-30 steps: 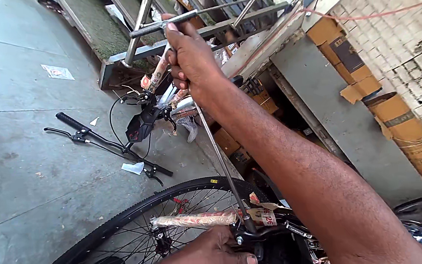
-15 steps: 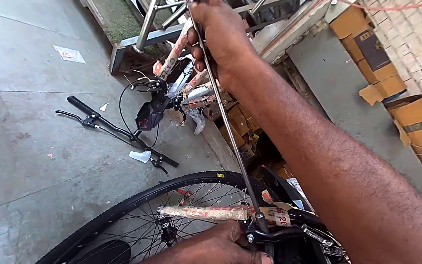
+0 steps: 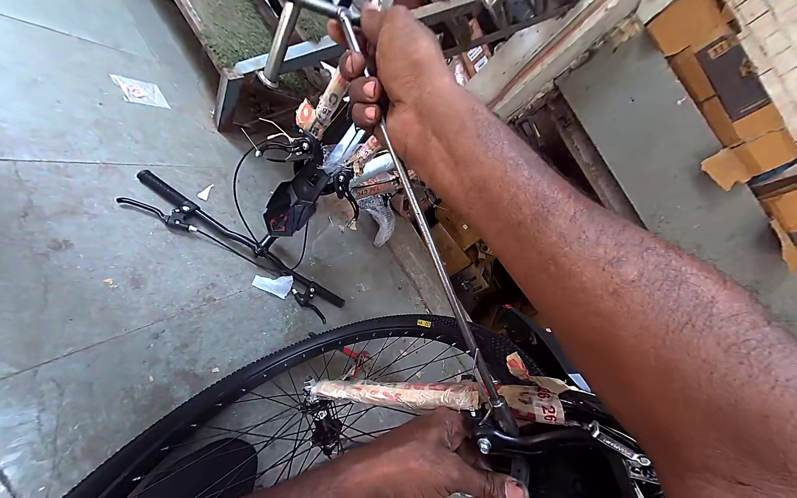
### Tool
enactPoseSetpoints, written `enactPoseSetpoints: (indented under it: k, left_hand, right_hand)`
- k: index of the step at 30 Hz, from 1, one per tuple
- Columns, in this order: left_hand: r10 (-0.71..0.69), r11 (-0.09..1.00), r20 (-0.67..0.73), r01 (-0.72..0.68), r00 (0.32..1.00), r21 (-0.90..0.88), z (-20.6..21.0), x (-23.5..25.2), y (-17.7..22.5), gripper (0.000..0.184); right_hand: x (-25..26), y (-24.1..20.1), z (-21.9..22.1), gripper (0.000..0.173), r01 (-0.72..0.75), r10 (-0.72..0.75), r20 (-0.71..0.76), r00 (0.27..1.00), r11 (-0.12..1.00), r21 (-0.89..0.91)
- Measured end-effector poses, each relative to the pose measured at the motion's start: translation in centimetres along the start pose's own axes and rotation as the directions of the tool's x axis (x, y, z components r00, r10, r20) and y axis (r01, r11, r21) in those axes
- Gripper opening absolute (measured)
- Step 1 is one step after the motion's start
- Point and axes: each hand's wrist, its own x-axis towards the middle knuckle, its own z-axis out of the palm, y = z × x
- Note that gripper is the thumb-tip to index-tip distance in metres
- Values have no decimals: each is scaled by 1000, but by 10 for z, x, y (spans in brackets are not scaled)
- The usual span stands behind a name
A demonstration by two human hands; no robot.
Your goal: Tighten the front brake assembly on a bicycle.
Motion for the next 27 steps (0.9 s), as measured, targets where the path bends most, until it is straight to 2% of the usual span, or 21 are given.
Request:
enactPoseSetpoints:
  k: [3, 5, 7, 9, 10, 12, 15, 19, 22, 24, 25, 27]
  left_hand:
    - [9, 1000, -3, -9, 1000, -12, 0, 0, 1, 20]
    - [17, 1000, -2, -17, 1000, -22, 0, -1, 1, 22]
    - [17, 999, -2, -17, 1000, -31, 0, 0, 0, 24]
    - [13, 999, -3, -13, 1000, -32, 0, 0, 1, 26]
    - [9, 999, -6, -9, 1000, -32, 0, 0, 1, 26]
    - [0, 999, -8, -1, 1000, -50, 0, -1, 2, 27]
    - [-4, 998, -25, 2, 1000, -55, 2, -1, 1, 25]
    - [30, 996, -41, -33, 999, -78, 4, 0, -2, 28]
    - [38, 997, -53, -42, 998, -66, 4, 0, -3, 26]
    - [32, 998, -68, -36, 997, -56, 6, 0, -2, 26]
    - [31, 998, -75, -34, 997, -44, 6, 1, -2, 26]
    - [41, 998, -77, -44, 996, -36, 6, 2, -3, 27]
  right_hand:
    - [0, 6, 4, 21, -21, 22, 31, 999, 1000, -19]
    - [-2, 7, 4, 17, 18, -17, 42, 999, 1000, -19]
    - [-5, 9, 0, 13, 134, -130, 66, 989, 989, -63]
    - [-11, 6, -2, 11, 279, -266, 86, 960, 932, -233]
    - [-13, 3, -1, 20, 353, -341, 98, 935, 861, -367]
    - [-23, -8, 1, 34, 452, -458, 171, 873, 622, -639]
    - [-39, -23, 5, 30, 391, -433, 233, 871, 324, -861]
    - [-38, -31, 10, 26, 302, -426, 228, 875, 114, -946]
    - [-42, -31, 18, 21, 198, -401, 254, 880, -176, -964]
    - [-46, -29, 22, 16, 148, -364, 266, 893, -322, -935]
    - [-46, -27, 23, 16, 151, -358, 289, 888, -366, -918]
    - [-42, -26, 22, 21, 192, -359, 331, 873, -371, -909]
